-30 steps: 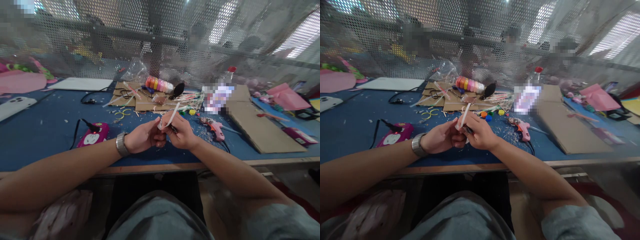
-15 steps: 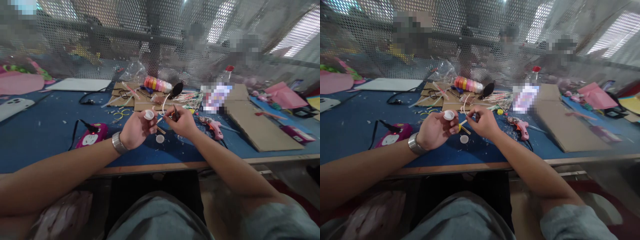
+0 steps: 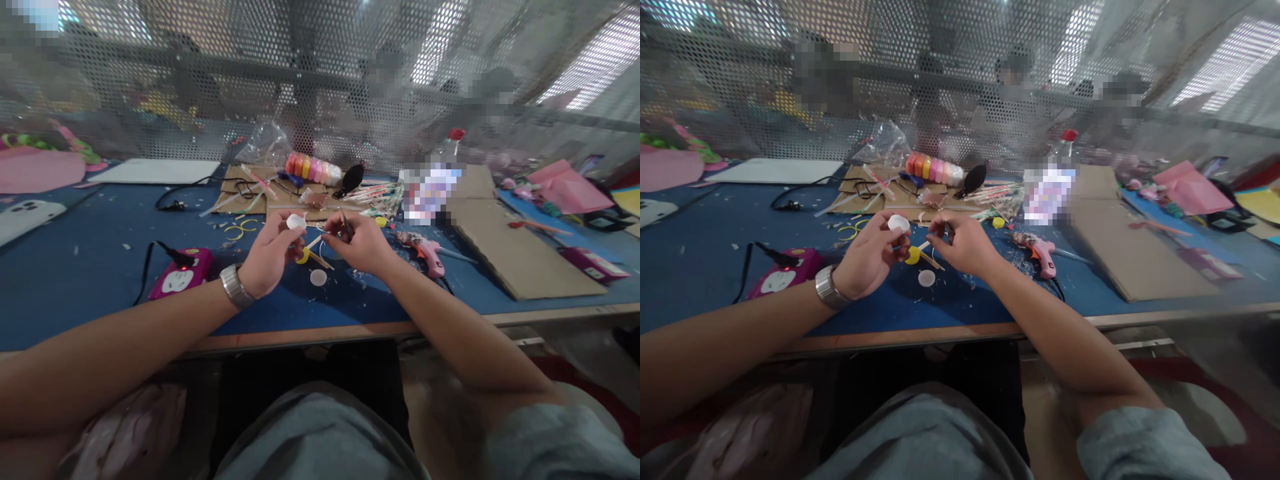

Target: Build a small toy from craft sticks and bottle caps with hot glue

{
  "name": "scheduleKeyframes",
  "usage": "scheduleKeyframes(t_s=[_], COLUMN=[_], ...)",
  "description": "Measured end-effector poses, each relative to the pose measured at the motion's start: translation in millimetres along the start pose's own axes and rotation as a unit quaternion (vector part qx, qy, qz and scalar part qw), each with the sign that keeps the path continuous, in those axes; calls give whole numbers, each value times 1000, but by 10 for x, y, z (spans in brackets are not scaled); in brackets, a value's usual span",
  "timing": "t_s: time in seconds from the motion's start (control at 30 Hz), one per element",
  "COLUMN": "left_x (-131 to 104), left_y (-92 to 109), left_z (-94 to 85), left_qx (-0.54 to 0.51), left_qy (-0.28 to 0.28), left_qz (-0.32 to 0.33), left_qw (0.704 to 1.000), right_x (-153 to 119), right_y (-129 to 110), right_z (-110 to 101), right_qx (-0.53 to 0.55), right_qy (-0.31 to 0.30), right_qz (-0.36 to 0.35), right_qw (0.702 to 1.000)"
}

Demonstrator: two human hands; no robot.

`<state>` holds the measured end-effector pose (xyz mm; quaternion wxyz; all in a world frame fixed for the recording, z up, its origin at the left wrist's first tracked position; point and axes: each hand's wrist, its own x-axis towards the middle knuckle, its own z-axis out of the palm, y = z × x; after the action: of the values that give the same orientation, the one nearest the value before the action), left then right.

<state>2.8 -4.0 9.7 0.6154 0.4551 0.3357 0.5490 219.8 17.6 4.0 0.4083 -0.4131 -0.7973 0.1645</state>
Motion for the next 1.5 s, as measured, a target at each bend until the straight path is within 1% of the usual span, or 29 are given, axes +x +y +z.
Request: scheduleKeyframes(t_s=[0.17, 0.27, 0.33, 0.47, 0.53, 0.67, 0.73, 0.77, 0.8, 0.87, 0.97, 1.0, 1.07, 1.13, 1.17, 1.2, 1.27, 1.33, 1.5], left_x=[13, 44, 70, 107, 114, 121, 125, 126, 125, 120, 102, 95, 81, 67, 60, 53, 39, 30, 29], left_y=[32, 44, 41, 25, 21, 13, 3, -2, -8, -18, -27, -31, -42, -55, -59, -61, -57, -45, -21], left_z=[-8, -27, -42, -59, -58, -47, -46, -47, -49, -56, -74, -80, -92, -97, -96, -92, -78, -62, -54], left_qx=[8, 2, -2, 0, 7, 19, 26, 30, 34, 44, 61, 68, 82, 101, 111, 121, 139, 154, 183], left_qy=[9, 21, 33, 47, 42, 31, 28, 26, 23, 15, -4, -12, -28, -45, -55, -65, -85, -99, -114], left_qz=[28, 53, 67, 73, 67, 62, 61, 59, 58, 54, 51, 51, 50, 48, 48, 48, 48, 49, 50], left_qw=[1000, 998, 997, 996, 997, 997, 997, 997, 997, 997, 997, 996, 995, 993, 991, 989, 986, 982, 975], right_x=[-9, -21, -32, -57, -65, -68, -63, -59, -54, -38, -15, -10, -7, -8, -8, -7, -2, 6, 20], right_y=[-31, -28, -20, -8, -5, -9, -17, -23, -28, -33, -23, -16, -3, -1, -5, -12, -25, -28, 20], right_z=[21, 31, 23, 1, 1, 3, -7, -15, -24, -40, -42, -35, -17, -1, 2, 2, -8, -21, -30], right_qx=[-51, -51, -43, -19, -22, -38, -31, -20, -4, 34, 72, 81, 93, 88, 77, 65, 47, 42, 34], right_qy=[-109, -142, -167, -247, -269, -284, -275, -260, -237, -171, -67, -40, -6, 15, 24, 30, 38, 33, 23], right_qz=[-31, -39, -58, -100, -112, -127, -117, -110, -106, -115, -136, -129, -92, -54, -50, -57, -96, -134, -176], right_qw=[992, 988, 983, 964, 956, 950, 954, 959, 966, 978, 986, 987, 991, 995, 995, 996, 994, 990, 984])
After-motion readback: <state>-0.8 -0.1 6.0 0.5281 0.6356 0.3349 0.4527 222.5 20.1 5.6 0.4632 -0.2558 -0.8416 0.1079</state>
